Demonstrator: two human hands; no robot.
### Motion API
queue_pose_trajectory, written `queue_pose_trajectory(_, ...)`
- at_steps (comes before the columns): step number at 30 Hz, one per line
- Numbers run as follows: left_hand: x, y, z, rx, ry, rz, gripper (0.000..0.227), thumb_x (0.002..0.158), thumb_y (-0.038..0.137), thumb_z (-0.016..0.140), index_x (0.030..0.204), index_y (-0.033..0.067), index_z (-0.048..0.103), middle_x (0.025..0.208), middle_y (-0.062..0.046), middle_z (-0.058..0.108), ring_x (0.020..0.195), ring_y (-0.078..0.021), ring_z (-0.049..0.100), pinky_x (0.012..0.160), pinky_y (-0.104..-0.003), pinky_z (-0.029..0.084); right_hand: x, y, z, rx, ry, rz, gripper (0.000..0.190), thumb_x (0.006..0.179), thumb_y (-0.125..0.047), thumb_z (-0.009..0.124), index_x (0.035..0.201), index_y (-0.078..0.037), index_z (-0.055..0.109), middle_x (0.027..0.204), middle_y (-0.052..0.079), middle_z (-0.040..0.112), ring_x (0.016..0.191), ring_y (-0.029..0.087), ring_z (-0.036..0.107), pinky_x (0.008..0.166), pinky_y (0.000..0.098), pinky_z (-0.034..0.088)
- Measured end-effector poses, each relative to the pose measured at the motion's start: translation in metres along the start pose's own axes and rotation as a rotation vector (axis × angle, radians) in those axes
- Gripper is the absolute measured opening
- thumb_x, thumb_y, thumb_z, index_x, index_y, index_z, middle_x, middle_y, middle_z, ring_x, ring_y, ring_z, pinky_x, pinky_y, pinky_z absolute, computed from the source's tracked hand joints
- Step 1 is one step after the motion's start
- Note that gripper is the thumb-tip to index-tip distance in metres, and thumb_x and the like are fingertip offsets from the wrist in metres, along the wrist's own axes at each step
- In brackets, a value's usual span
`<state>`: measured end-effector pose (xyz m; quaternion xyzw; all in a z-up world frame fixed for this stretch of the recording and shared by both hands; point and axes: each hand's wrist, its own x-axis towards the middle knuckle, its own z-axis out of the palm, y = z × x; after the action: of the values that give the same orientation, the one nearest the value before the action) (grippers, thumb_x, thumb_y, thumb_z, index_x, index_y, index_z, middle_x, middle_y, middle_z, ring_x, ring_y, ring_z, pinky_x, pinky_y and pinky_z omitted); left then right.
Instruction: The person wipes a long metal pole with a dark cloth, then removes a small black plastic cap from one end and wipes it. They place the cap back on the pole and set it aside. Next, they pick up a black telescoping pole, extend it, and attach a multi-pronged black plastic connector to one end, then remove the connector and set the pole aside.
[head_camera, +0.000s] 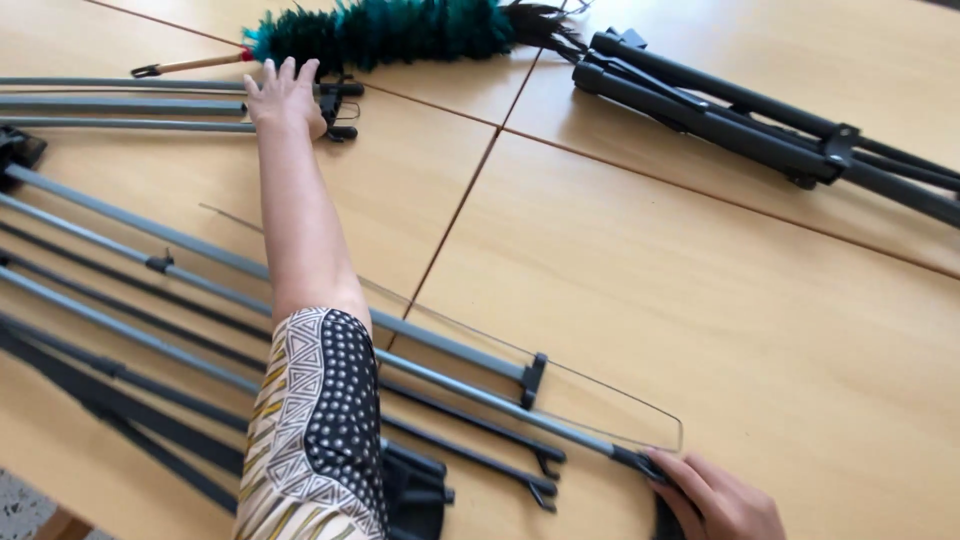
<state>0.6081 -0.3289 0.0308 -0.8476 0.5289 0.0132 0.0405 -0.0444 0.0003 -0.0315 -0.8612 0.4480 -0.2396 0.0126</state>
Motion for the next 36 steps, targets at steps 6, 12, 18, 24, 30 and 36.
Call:
queue_pose_trajectory(6,0.004,0.006,0.023,-0.284,0.021,0.021,0.075,0.087,0.012,0.068,0.154,0.0269,0.038,0.153,-0.012,0.029,0.14,-0.0389,0.025,0.107,-0.066,0.037,0.0,-0.001,0.002,-0.016,-0.026,0.06,0.031,0.087,-0.03,0.071,0.119,-0.028,0.071,0.09,-0.013,0.072,0.058,0.006,0.066,0.048,0.0198,0.049)
queue_pose_trajectory(12,-0.036,0.035,0.034,-0.234,-0.021,0.138,0.087,0.081,0.033,0.083,0.152,0.017,0.036,0.148,-0.02,0.034,0.135,-0.0456,0.03,0.114,-0.06,0.035,0.007,-0.003,-0.001,-0.043,-0.014,-0.003,0.033,0.092,-0.033,0.067,0.125,-0.029,0.068,0.095,-0.012,0.072,0.069,0.013,0.07,0.054,0.0303,0.053)
queue_pose_trajectory(18,-0.122,0.084,0.029,-0.152,-0.076,0.252,0.076,0.084,0.021,0.072,0.151,0.0214,0.036,0.147,-0.015,0.036,0.135,-0.0416,0.031,0.106,-0.062,0.046,0.012,-0.011,-0.016,0.046,-0.1,0.052,0.03,0.093,-0.035,0.065,0.122,-0.028,0.07,0.113,-0.008,0.076,0.094,0.018,0.075,0.066,0.0358,0.059)
queue_pose_trajectory(24,-0.218,0.155,0.018,-0.036,-0.055,0.413,0.075,0.083,0.025,0.066,0.153,0.021,0.039,0.146,-0.017,0.044,0.131,-0.0431,0.042,0.106,-0.056,0.042,0.012,-0.016,-0.024,0.056,-0.056,0.003,0.024,0.097,-0.032,0.064,0.119,-0.025,0.069,0.11,-0.008,0.076,0.087,0.021,0.073,0.058,0.0384,0.055)
queue_pose_trajectory(30,-0.309,0.22,0.006,-0.061,0.044,0.61,0.085,0.075,0.025,0.075,0.154,0.026,0.045,0.155,-0.014,0.045,0.144,-0.0383,0.043,0.114,-0.057,0.035,0.002,-0.005,-0.014,0.076,0.037,0.028,0.022,0.099,-0.035,0.066,0.118,-0.022,0.068,0.088,0.005,0.073,0.085,0.031,0.075,0.07,0.0436,0.06)
queue_pose_trajectory(36,-0.431,0.261,0.024,-0.522,0.254,1.084,0.026,0.084,0.046,0.071,0.097,0.0227,0.072,0.095,-0.004,0.071,0.099,-0.03,0.069,0.088,-0.045,0.052,0.003,0.035,-0.012,0.274,0.18,0.098,0.018,0.099,-0.019,0.071,0.109,-0.004,0.068,0.084,0.023,0.068,0.085,0.051,0.068,0.069,0.0556,0.054)
